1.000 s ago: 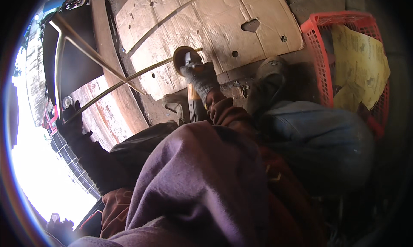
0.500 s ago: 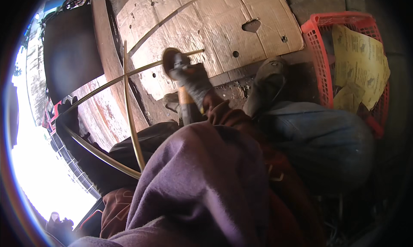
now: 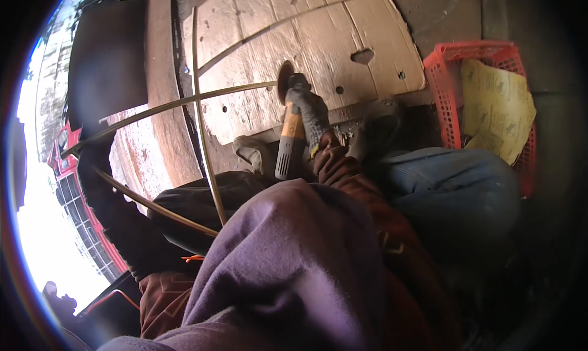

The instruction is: The person sands the surface of two crossed metal bars using a handheld power sander.

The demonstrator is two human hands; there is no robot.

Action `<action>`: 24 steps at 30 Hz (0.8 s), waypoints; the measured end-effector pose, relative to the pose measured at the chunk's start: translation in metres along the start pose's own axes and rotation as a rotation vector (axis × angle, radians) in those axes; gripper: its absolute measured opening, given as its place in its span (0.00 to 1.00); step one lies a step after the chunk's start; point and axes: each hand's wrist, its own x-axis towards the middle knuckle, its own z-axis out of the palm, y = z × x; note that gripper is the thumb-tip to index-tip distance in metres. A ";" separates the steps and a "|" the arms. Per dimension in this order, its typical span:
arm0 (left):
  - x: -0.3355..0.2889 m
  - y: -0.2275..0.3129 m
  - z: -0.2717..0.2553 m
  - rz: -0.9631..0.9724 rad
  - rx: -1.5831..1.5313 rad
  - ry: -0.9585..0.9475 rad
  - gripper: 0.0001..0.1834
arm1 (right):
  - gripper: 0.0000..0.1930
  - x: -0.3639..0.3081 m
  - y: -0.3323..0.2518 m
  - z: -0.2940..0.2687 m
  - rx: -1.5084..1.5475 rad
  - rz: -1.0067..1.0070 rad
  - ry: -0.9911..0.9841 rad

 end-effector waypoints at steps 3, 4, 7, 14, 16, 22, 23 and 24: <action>-0.020 0.023 -0.009 0.078 -0.056 -0.047 0.35 | 0.18 0.006 -0.026 -0.014 0.174 0.097 0.117; -0.027 0.030 -0.011 0.105 -0.078 -0.068 0.35 | 0.19 0.011 -0.034 -0.021 0.163 0.003 0.154; -0.048 0.045 -0.016 0.184 -0.139 -0.122 0.36 | 0.24 0.022 -0.055 -0.038 0.118 0.031 0.143; -0.087 0.027 -0.033 0.285 -0.328 -0.226 0.37 | 0.24 -0.003 -0.142 0.011 -0.006 -0.366 0.124; -0.094 0.005 -0.036 0.272 -0.389 -0.251 0.38 | 0.25 -0.015 -0.178 0.030 -0.214 -0.406 0.071; -0.109 -0.059 -0.018 0.125 -0.576 -0.354 0.41 | 0.28 -0.020 -0.259 0.064 -0.530 -0.635 -0.200; -0.111 -0.068 -0.016 0.126 -0.577 -0.352 0.41 | 0.25 -0.014 -0.266 0.069 -0.207 -0.436 -0.205; -0.112 -0.075 -0.013 0.117 -0.588 -0.394 0.41 | 0.23 -0.008 -0.274 0.072 0.119 -0.235 -0.206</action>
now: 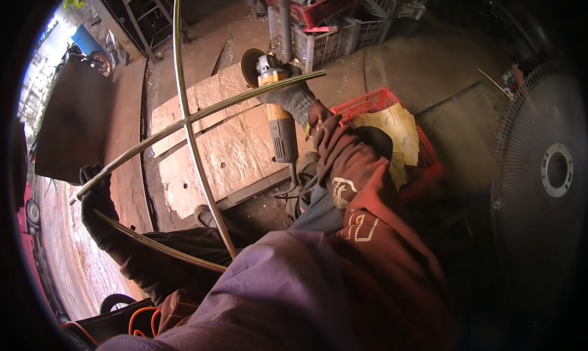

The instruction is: The person sands the surface of two crossed metal bars using a handheld power sander.

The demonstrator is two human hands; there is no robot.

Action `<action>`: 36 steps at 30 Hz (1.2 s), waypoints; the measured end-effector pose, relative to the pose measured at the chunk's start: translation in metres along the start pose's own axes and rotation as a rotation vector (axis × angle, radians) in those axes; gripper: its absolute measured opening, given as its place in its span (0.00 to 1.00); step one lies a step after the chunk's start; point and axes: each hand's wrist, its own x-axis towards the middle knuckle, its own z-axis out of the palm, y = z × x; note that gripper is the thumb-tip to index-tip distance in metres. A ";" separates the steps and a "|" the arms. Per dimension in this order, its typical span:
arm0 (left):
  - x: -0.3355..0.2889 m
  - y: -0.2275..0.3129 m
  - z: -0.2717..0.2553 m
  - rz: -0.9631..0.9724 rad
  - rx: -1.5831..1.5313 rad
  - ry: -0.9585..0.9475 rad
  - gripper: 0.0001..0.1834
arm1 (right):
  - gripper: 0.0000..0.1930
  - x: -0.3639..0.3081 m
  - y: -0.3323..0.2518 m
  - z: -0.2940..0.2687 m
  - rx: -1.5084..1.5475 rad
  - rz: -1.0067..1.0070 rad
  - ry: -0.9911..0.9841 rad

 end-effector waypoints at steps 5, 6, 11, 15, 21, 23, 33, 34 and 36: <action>0.002 -0.033 -0.034 -0.057 -0.023 0.084 0.40 | 0.26 0.008 -0.006 -0.013 0.361 0.154 -0.280; 0.005 -0.045 -0.047 -0.079 -0.076 0.030 0.40 | 0.27 0.004 -0.003 -0.017 0.278 0.085 -0.257; 0.007 -0.126 -0.118 -0.320 0.061 0.263 0.29 | 0.49 -0.017 0.018 -0.021 -1.065 -0.681 0.123; -0.005 -0.164 -0.144 -0.574 -0.021 0.479 0.21 | 0.56 -0.028 0.020 -0.011 -0.845 -0.626 0.007; -0.015 -0.193 -0.130 -0.741 -0.125 0.304 0.17 | 0.56 -0.042 0.012 -0.004 -1.221 -0.813 0.071; -0.016 -0.203 -0.123 -0.765 -0.112 0.303 0.19 | 0.57 -0.044 0.010 -0.003 -1.397 -1.009 0.071; -0.031 -0.259 -0.070 -1.069 0.157 0.435 0.19 | 0.56 -0.056 0.005 0.008 -1.431 -1.123 0.095; -0.031 -0.262 -0.064 -1.081 0.242 0.487 0.18 | 0.56 -0.057 0.005 0.009 -1.443 -1.090 0.133; -0.031 -0.263 -0.054 -1.096 0.256 0.412 0.16 | 0.56 -0.060 0.006 0.012 -1.342 -0.933 0.206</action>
